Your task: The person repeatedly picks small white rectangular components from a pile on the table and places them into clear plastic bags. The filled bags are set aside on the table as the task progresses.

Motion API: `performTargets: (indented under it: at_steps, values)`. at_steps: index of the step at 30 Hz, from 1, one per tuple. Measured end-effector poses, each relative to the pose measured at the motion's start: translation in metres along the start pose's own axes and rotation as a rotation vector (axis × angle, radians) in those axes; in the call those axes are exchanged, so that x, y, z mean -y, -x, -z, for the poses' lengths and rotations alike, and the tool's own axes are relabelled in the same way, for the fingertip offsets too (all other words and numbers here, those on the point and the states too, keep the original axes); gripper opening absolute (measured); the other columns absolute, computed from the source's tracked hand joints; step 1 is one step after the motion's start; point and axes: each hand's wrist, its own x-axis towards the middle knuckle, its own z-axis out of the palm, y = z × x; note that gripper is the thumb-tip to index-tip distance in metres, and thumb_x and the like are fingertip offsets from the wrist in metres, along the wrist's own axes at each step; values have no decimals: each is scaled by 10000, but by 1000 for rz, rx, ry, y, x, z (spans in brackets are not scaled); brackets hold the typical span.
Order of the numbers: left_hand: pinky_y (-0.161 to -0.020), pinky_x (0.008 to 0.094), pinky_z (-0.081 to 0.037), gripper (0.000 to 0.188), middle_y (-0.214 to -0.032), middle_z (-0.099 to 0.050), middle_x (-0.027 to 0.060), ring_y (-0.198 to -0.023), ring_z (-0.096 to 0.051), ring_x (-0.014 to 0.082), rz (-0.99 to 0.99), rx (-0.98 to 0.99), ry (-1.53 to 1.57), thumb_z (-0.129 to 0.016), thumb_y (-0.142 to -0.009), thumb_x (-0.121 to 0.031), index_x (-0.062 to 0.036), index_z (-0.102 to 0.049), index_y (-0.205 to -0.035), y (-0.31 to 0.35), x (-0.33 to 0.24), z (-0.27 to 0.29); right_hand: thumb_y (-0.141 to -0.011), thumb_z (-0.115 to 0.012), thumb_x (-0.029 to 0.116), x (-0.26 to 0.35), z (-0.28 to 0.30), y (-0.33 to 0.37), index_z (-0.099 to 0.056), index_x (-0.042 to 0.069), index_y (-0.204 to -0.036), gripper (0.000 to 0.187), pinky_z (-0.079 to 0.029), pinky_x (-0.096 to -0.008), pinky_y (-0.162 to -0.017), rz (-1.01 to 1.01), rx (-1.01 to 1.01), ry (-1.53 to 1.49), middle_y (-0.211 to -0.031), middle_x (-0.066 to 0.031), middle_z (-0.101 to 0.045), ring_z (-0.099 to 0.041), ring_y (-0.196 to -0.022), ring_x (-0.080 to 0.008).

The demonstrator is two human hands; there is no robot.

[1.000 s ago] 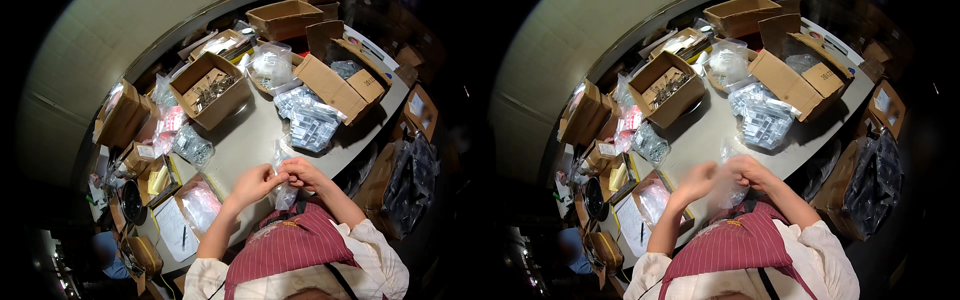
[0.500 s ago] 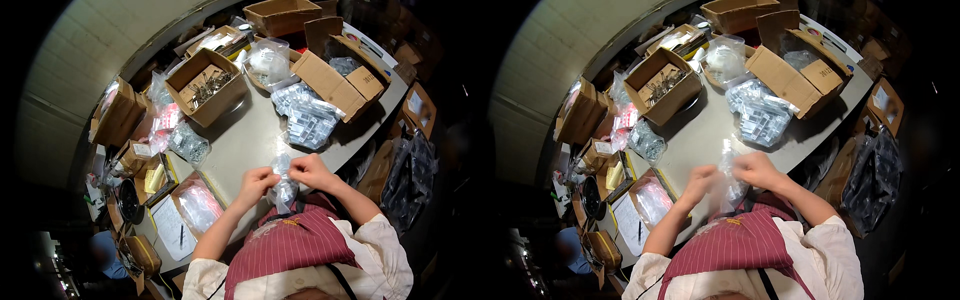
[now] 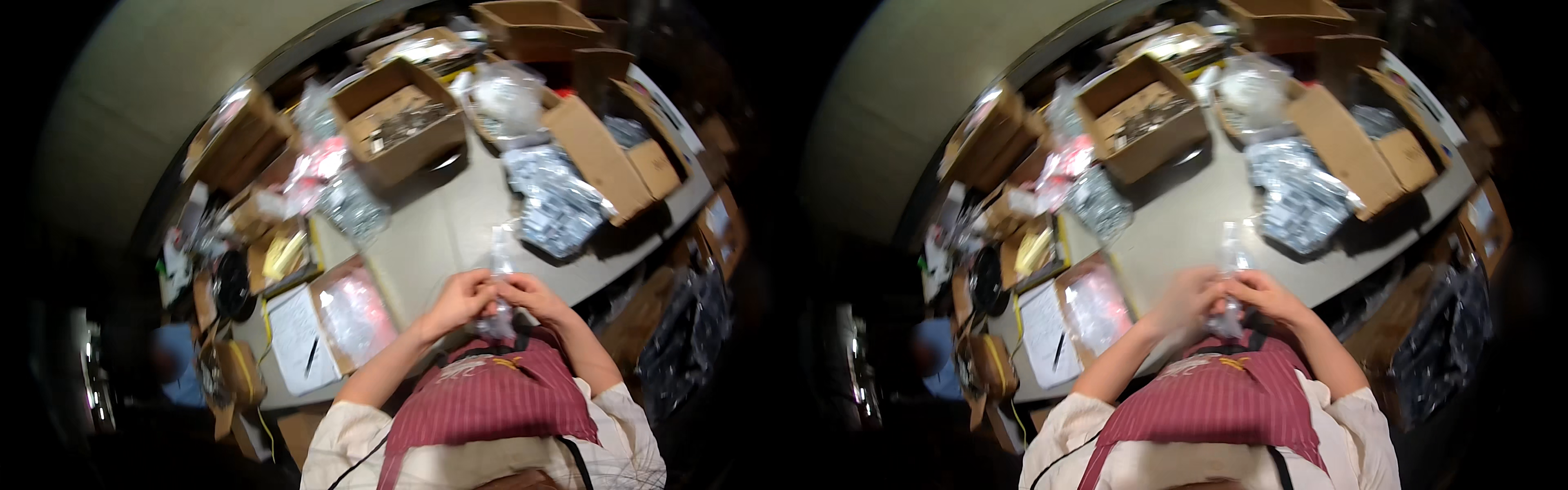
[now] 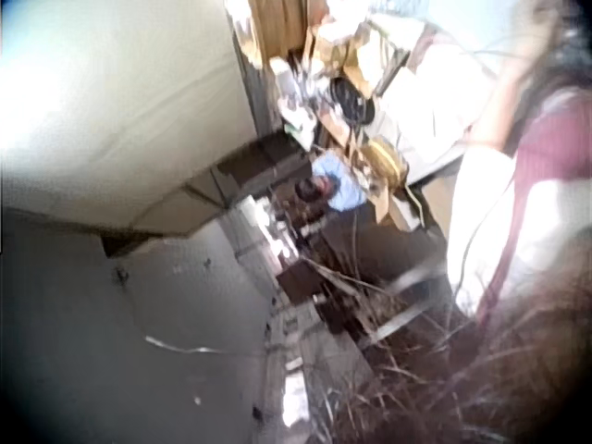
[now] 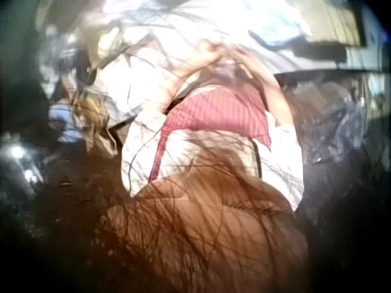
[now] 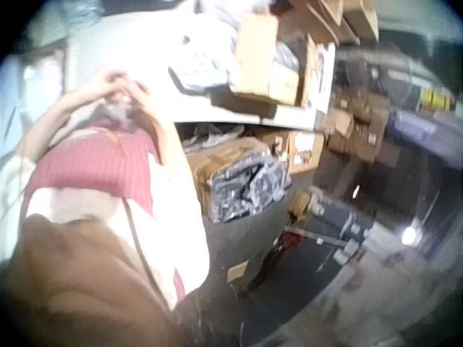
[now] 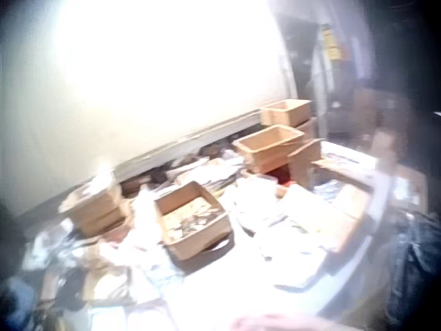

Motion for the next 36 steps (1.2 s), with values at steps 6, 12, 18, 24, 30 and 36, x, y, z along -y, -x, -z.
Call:
performTargets:
  at_steps: [6,12,18,24,30,36]
  values:
    - [-516,310,-444,244,-612,-606,43,-545,-585,145,48,-130,62,-679,-850,-233,-53,-608,-702,-8,4,-11,-877,-700,130,13,0,7,-634,2,-897,145,-241,-191,-356,-117,-219,-331,-591,46,-527,-349,-392,-10]
    - [-588,475,-500,262,-668,-635,182,-624,-636,377,-223,-468,-729,-603,-787,-299,-47,-633,-720,-3,-5,18,-814,-671,114,29,9,-1,-528,35,-612,259,-334,-353,-415,414,-483,793,-527,-65,-480,-459,-420,-217]
    - [-586,499,-501,264,-634,-619,190,-638,-642,396,-152,-402,-1062,-596,-789,-286,-46,-630,-685,20,-14,81,-719,-660,146,83,55,-3,-532,11,-619,211,-406,-419,-496,563,-450,1501,-593,-154,-530,-547,-530,-334]
    - [-592,513,-499,280,-685,-639,221,-651,-643,404,-130,-497,-890,-562,-833,-244,-26,-637,-674,23,-29,78,-764,-651,143,104,62,9,-561,-7,-609,234,-424,-421,-510,591,-520,1398,-608,-182,-555,-574,-557,-358]
    - [-616,377,-522,389,-710,-657,86,-690,-654,223,206,-540,-182,-537,-981,-384,-20,-660,-924,45,25,68,-836,-764,184,65,58,23,-678,15,-916,205,-462,-255,-599,199,-357,469,-749,-19,-632,-572,-660,-79]
    - [-757,385,-553,622,-1212,-578,148,-923,-607,234,454,-470,467,-519,-996,-515,6,-451,-1330,73,99,1,-736,-752,87,-37,103,-2,-467,22,-1402,728,-489,-335,-962,156,-330,856,-1309,-157,-568,-602,-1143,-247]
